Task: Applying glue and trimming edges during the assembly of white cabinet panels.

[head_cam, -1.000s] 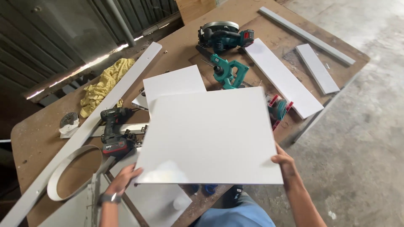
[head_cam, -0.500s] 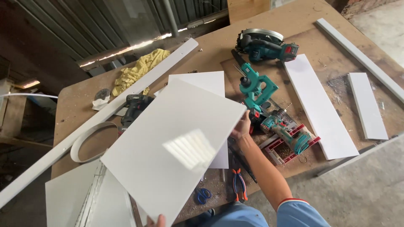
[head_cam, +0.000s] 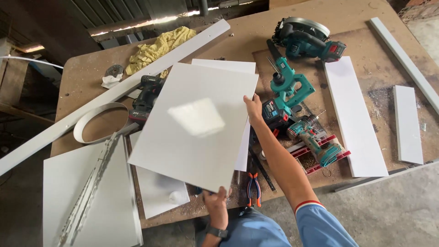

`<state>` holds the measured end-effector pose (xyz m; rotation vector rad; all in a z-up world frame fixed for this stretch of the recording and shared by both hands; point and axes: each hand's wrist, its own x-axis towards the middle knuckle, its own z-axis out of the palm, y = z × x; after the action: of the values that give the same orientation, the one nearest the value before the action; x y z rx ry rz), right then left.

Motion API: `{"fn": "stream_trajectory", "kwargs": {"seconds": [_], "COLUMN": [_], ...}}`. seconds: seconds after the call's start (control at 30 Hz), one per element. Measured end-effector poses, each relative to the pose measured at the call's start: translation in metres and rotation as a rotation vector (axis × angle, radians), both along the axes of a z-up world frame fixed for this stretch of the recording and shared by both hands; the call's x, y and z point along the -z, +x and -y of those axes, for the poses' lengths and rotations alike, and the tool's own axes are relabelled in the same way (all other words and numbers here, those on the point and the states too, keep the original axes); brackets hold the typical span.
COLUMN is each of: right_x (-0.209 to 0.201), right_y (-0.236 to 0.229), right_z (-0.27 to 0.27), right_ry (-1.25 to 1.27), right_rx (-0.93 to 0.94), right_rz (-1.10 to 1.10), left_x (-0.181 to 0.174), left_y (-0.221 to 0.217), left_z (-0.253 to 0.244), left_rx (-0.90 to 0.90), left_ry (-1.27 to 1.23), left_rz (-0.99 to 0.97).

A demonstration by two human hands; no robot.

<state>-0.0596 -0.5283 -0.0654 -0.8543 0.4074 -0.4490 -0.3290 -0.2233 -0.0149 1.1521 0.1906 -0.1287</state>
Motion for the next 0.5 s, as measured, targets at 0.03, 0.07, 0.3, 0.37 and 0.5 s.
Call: {"fn": "stream_trajectory", "kwargs": {"seconds": [0.03, 0.07, 0.3, 0.37, 0.5], "right_x": [-0.001, -0.01, -0.066, -0.06, -0.057], "right_y": [0.0, -0.006, -0.071, -0.09, -0.158], "right_z": [-0.002, -0.002, -0.037, -0.037, -0.034], "right_ry": [-0.273, -0.274, -0.689, -0.822, -0.95], "right_rx": [0.053, 0.052, 0.015, 0.065, 0.225], "right_rz": [-0.183, -0.181, -0.545, -0.525, -0.425], "left_x": [-0.001, 0.003, 0.042, 0.049, 0.087], "left_y": [0.001, 0.001, 0.009, 0.007, 0.016], "left_z": [0.007, 0.013, 0.043, 0.054, 0.015], "left_rx": [0.094, 0.093, 0.299, 0.357, 0.39], "left_ry": [-0.028, -0.029, -0.02, -0.035, -0.094], "left_rz": [-0.108, -0.107, -0.214, -0.32, -0.365]}}
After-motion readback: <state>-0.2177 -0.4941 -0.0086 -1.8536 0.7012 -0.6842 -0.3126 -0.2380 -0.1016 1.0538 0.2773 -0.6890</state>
